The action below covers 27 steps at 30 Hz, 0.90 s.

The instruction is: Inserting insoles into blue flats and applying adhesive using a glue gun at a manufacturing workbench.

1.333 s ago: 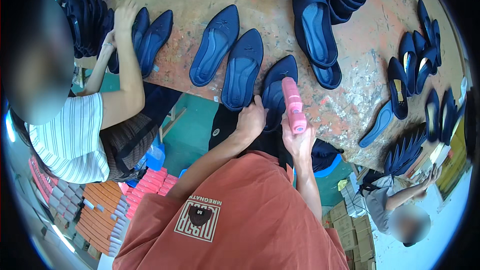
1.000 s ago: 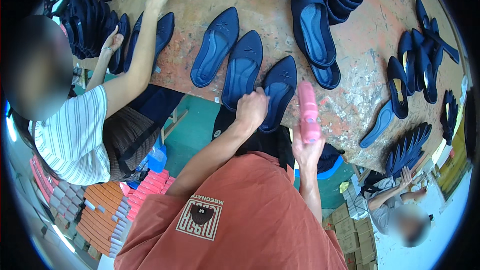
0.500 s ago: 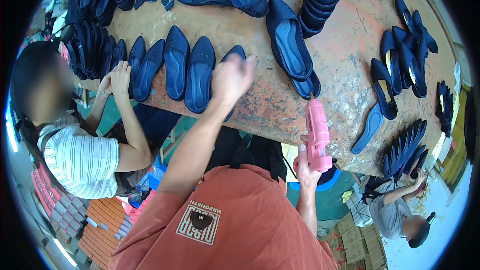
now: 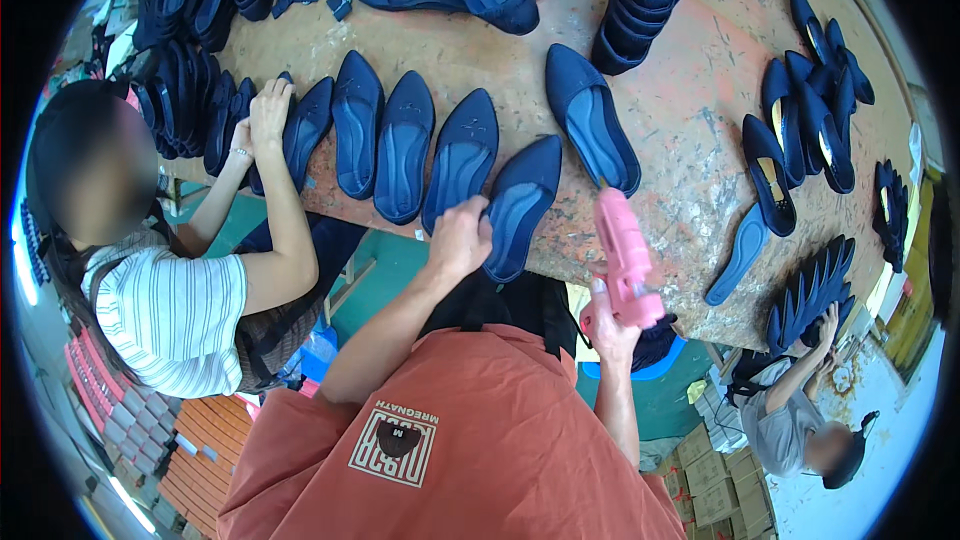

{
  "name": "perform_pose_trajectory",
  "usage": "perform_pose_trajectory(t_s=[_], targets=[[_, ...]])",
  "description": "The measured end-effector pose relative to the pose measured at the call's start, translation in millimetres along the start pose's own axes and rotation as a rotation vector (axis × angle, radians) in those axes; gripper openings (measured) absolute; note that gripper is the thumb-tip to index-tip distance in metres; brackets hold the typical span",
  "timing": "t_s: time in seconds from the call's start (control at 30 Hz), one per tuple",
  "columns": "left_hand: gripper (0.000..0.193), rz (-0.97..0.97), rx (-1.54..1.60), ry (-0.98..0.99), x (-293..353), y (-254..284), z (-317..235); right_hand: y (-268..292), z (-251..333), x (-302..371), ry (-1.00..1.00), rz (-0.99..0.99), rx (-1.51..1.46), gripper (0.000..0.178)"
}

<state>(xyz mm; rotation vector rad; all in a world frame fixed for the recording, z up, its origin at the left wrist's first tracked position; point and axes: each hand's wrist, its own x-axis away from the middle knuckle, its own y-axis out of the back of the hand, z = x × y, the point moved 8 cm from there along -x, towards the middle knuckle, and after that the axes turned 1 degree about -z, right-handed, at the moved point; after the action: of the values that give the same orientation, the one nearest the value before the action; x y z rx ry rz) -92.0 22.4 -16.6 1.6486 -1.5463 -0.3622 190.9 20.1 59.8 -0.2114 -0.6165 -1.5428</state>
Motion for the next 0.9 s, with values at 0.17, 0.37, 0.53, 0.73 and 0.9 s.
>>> perform_pose_trajectory(t_s=[0.17,0.37,0.53,0.73,0.9], targets=[[0.03,0.182,-0.193,0.107,8,-38,-18,-42,-30,-17,-0.109,0.18,0.271,0.023],[0.035,0.157,-0.163,0.147,1,-47,-11,-64,-7,-34,-0.005,0.095,0.35,0.026],[0.033,0.187,-0.143,0.157,2,-56,-4,-74,5,-49,0.009,0.081,0.45,0.032],[0.031,0.188,-0.13,0.153,1,-61,-3,-80,14,-52,0.142,0.019,0.464,0.033],[0.031,0.211,-0.148,0.174,0,-65,2,-75,0,-47,0.032,0.057,0.482,0.029]])
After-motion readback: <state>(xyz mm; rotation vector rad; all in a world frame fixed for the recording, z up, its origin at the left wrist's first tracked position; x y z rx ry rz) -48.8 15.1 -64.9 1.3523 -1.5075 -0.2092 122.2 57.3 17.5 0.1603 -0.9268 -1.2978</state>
